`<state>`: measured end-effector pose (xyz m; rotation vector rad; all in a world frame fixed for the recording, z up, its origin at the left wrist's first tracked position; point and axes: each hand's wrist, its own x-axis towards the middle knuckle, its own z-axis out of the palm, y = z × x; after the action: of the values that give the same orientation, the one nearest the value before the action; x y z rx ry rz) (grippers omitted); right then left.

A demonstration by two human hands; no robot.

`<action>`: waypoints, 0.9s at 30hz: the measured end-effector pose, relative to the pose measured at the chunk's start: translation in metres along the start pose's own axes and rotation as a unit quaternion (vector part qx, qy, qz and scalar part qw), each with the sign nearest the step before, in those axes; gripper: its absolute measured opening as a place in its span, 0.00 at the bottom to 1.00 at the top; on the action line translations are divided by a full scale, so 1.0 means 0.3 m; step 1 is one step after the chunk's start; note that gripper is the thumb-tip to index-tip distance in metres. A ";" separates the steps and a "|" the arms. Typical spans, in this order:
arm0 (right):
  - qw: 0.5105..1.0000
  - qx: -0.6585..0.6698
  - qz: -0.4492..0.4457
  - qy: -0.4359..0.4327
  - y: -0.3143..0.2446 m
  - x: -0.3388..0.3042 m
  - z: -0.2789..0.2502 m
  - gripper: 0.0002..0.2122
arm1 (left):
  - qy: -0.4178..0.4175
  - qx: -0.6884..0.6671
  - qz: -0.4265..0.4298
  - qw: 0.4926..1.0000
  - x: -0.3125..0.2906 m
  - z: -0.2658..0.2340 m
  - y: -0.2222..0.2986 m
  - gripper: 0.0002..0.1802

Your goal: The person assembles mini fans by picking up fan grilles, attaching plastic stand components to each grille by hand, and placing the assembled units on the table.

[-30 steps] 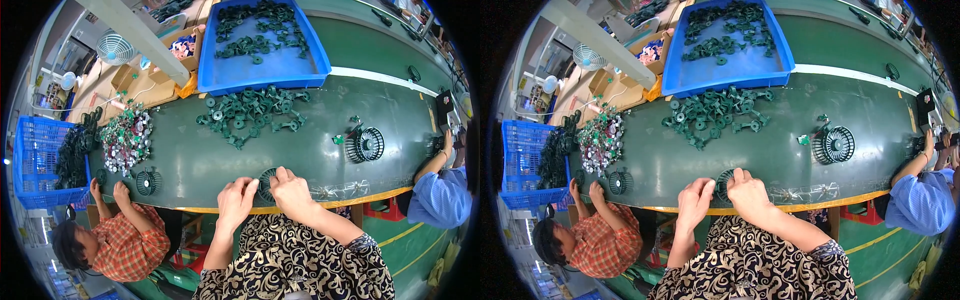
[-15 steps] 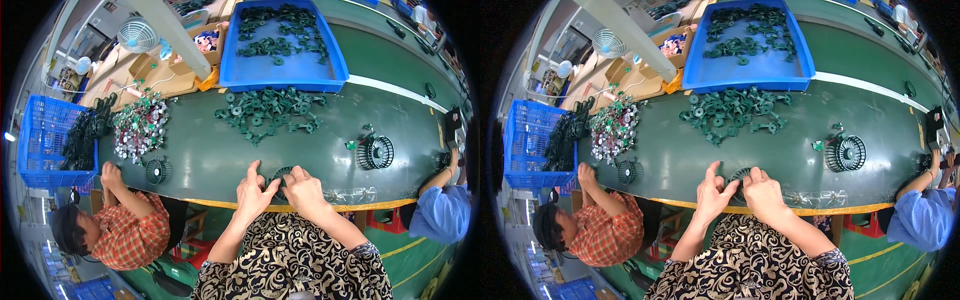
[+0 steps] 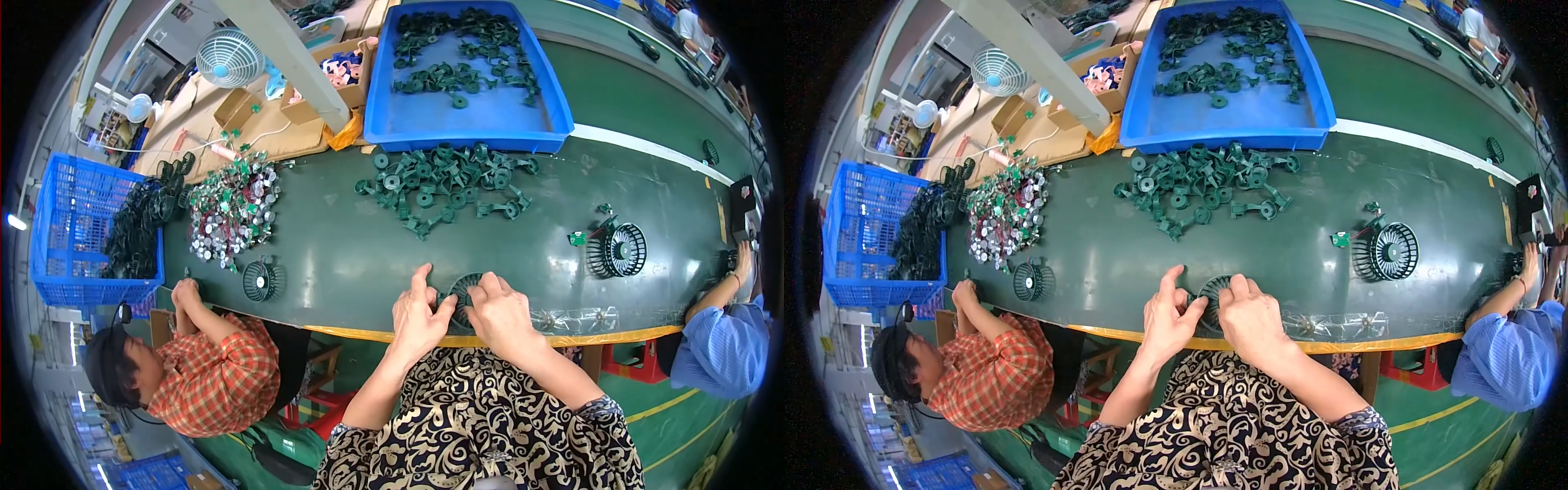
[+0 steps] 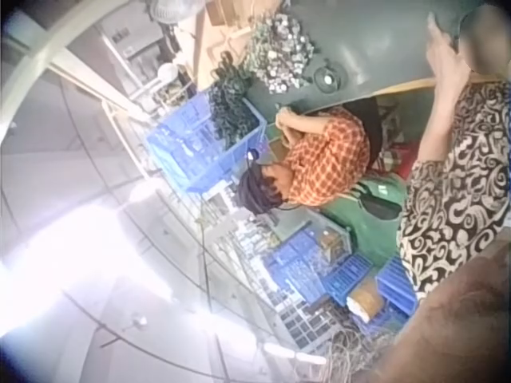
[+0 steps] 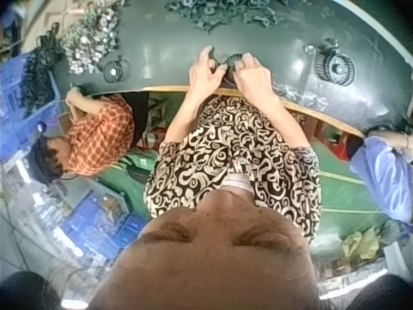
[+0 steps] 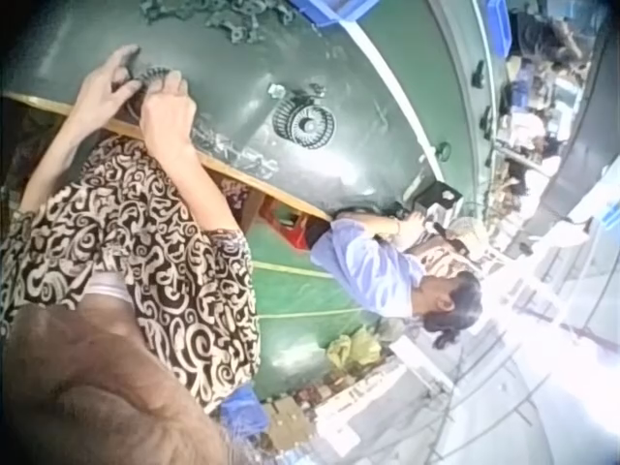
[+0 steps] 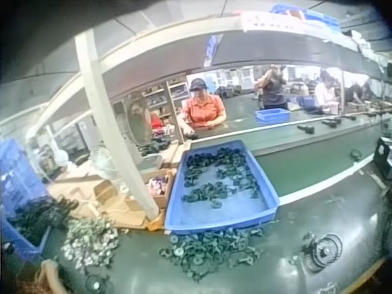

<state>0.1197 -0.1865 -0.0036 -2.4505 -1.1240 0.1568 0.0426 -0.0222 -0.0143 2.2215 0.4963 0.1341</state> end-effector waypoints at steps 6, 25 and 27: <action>0.997 0.069 -0.034 0.021 -0.022 -0.016 -0.035 0.22 | 0.007 -0.075 -0.019 0.997 -0.005 -0.017 -0.018 0.31; 0.926 -0.059 0.143 0.344 0.261 -0.165 -0.316 0.13 | 0.460 0.408 -0.085 0.784 0.099 -0.676 -0.694 0.33; 0.905 -0.083 0.207 0.362 0.311 -0.202 -0.351 0.12 | 0.472 0.413 -0.097 0.773 0.097 -0.681 -0.724 0.32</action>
<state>0.1735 -0.3209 0.0458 -2.5046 -0.2969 -0.6980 -0.0502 0.2604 -0.0496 2.7888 1.5716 1.1555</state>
